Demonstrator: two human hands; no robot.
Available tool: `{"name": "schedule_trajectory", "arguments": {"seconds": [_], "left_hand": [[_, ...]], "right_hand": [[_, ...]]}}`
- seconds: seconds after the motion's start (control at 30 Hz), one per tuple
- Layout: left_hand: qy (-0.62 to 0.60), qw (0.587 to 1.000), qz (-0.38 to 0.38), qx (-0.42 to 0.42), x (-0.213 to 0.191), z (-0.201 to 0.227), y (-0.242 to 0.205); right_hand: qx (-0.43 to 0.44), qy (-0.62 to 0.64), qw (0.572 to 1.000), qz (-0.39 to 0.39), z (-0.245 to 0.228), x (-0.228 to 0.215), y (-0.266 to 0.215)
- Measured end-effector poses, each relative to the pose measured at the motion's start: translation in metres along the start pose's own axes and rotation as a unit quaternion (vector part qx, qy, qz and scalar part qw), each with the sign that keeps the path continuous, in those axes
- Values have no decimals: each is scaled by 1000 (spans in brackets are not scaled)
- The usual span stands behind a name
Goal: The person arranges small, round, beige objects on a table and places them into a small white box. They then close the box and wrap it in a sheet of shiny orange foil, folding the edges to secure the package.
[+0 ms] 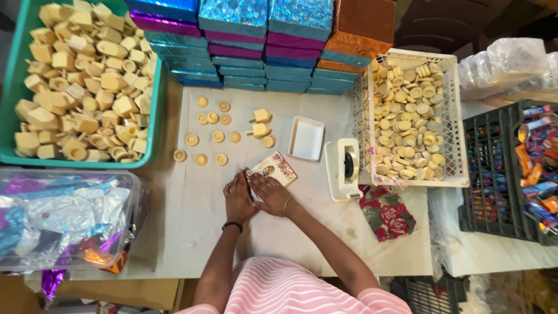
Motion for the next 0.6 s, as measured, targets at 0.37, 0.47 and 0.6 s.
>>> {"name": "schedule_trajectory", "arguments": {"seconds": [0.37,0.47,0.6], "left_hand": [[-4,999,-26,-42,-19,16,2],[-4,1000,-15,-25,-21,17,1],[11,998,-42,-37,-26,20,2]], "right_hand": [[16,-39,999,-16,8,-27,24],[34,-70,997,13,20,-22,27],[100,-80,992,7,45,-30,31]]}}
Point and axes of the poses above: each hand's wrist, its own y-axis towards the middle knuckle, its own x-axis out of the palm, z = x × y, the point moved 2 cm from there along y, towards the middle knuckle, and after that the axes turned 15 degrees about -z, right-handed, at the moved point
